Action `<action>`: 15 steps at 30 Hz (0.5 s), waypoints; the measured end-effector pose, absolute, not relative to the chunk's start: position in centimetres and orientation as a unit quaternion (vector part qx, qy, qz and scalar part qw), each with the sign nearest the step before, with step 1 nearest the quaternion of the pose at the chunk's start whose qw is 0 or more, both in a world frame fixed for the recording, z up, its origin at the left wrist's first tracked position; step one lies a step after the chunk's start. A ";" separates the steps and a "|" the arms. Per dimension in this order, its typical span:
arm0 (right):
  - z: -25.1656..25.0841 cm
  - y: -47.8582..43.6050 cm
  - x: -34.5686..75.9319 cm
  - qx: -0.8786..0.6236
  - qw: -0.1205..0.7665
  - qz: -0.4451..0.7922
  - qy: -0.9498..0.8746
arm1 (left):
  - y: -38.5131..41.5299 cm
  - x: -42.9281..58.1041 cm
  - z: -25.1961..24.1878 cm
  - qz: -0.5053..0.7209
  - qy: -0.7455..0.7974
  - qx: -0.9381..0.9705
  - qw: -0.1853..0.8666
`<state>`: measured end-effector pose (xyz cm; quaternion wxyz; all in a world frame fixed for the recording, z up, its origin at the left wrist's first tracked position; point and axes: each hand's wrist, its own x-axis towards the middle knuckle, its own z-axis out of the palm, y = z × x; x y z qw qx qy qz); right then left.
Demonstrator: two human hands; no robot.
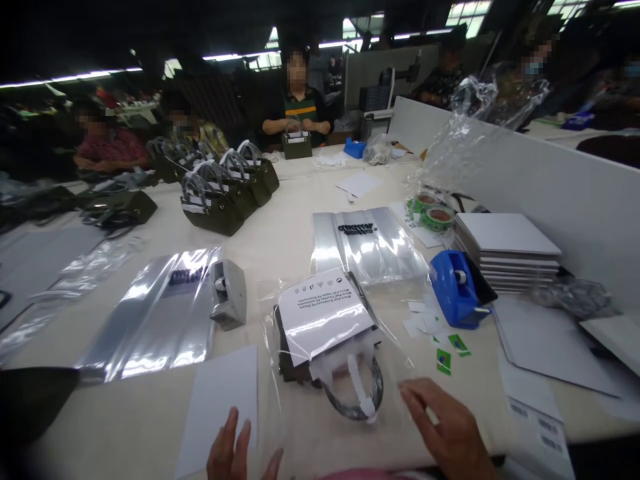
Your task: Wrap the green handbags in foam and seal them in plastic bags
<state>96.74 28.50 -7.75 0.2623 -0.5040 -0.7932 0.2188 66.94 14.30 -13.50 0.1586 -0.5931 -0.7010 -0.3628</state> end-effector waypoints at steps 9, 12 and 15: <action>-8.5 24.4 88.0 -0.170 0.191 0.105 -0.961 | 21.0 68.2 -5.6 -0.356 -0.546 -0.756 0.058; -9.3 26.9 85.8 -0.254 0.250 0.002 -0.934 | 21.1 67.5 -5.1 -0.380 -0.532 -0.755 0.050; -9.0 31.0 84.2 -0.341 0.260 -0.025 -0.903 | 21.0 68.0 -5.5 -0.414 -0.528 -0.739 0.058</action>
